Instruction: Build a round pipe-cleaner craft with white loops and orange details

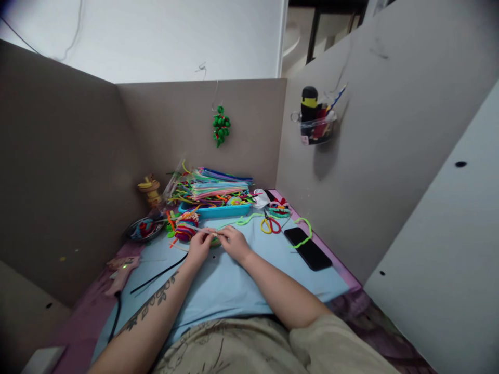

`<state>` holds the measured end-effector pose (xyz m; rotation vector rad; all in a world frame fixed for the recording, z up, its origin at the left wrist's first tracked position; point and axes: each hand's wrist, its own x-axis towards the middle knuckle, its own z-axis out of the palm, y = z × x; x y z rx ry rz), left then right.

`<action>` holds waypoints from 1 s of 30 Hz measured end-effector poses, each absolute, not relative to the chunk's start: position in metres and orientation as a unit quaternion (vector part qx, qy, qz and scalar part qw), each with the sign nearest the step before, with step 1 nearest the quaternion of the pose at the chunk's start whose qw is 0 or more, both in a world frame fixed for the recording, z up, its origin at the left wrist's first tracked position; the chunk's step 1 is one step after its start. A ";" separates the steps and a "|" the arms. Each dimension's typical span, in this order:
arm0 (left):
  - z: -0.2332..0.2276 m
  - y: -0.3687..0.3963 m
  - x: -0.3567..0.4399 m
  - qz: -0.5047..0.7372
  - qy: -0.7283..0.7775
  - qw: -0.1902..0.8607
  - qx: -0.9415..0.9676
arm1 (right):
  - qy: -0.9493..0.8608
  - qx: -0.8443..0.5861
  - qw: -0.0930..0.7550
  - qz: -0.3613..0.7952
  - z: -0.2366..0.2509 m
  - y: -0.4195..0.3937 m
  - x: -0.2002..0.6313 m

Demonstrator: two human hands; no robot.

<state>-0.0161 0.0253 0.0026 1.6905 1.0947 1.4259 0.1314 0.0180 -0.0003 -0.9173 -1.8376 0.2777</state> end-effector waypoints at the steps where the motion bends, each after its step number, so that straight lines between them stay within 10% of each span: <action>1: 0.003 0.025 -0.017 0.543 0.418 0.321 0.653 | -0.764 -0.377 0.509 0.124 -0.001 0.019 0.131; 30: 0.009 0.021 -0.012 0.556 0.402 0.479 0.547 | -0.704 -0.438 0.548 0.109 0.006 0.018 0.130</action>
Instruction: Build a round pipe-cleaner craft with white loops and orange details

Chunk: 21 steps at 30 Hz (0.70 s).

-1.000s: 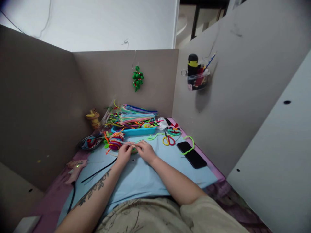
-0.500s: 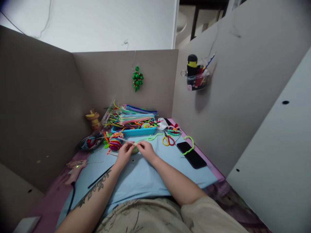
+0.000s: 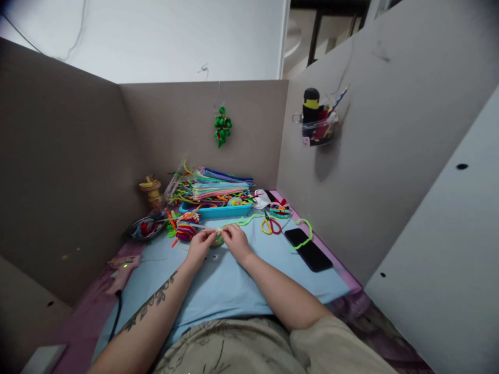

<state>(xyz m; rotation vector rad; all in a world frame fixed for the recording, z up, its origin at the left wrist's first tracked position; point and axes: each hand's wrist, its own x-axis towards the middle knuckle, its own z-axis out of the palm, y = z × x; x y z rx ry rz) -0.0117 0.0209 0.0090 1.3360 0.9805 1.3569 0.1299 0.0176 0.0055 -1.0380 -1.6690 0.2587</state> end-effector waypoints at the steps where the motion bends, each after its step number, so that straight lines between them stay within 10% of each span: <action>1: 0.009 0.021 -0.011 0.557 0.399 0.490 0.539 | -0.706 -0.442 0.544 0.098 0.005 0.017 0.130; 12: 0.011 0.020 -0.011 0.570 0.435 0.493 0.493 | -0.757 -0.472 0.445 -0.078 0.007 0.008 0.125; 21: 0.010 0.019 -0.015 0.569 0.398 0.397 0.600 | -0.750 -0.401 0.522 0.066 0.006 0.010 0.128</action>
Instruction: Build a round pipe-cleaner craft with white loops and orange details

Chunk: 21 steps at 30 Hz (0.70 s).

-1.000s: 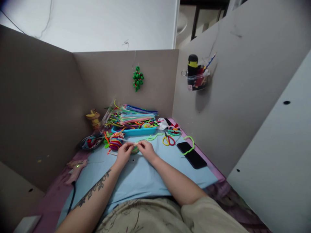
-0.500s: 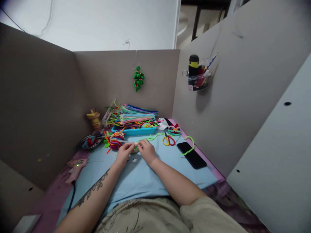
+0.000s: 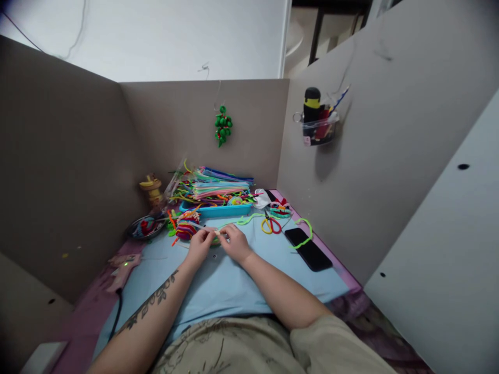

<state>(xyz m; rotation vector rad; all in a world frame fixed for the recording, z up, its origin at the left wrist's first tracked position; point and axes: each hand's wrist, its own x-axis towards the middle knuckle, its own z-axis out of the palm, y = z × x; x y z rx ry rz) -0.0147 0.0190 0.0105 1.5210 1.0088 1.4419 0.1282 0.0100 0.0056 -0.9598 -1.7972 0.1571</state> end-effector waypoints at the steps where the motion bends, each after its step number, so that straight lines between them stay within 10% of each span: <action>1: 0.011 0.019 -0.015 0.569 0.395 0.383 0.610 | -0.747 -0.397 0.528 0.078 0.006 0.010 0.128; 21: 0.009 0.018 -0.015 0.568 0.402 0.344 0.631 | -0.754 -0.373 0.528 0.114 0.010 0.010 0.129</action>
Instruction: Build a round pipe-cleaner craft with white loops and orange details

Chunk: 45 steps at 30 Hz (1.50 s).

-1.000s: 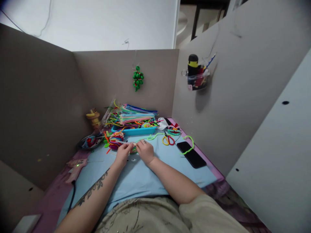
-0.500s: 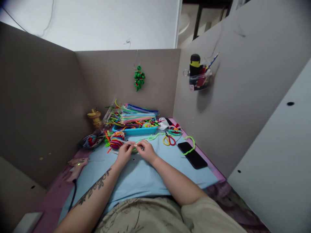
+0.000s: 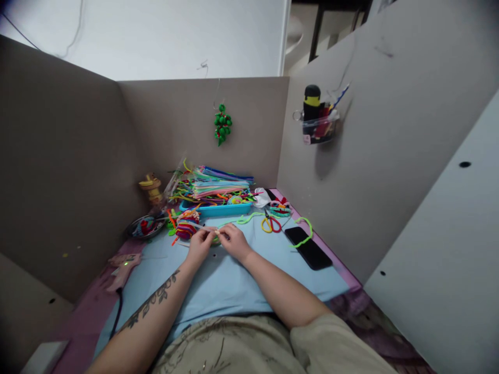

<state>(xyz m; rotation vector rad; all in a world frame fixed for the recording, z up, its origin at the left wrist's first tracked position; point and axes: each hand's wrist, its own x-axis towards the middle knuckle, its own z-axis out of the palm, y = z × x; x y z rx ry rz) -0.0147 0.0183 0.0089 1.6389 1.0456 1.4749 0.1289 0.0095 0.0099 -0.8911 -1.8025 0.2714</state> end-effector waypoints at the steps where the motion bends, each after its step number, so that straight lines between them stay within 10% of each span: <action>1: 0.009 0.018 -0.014 0.570 0.409 0.347 0.623 | -0.759 -0.372 0.525 0.104 0.010 0.010 0.129; 45: 0.012 0.020 -0.015 0.533 0.458 0.398 0.589 | -0.756 -0.451 0.472 -0.044 0.002 0.013 0.128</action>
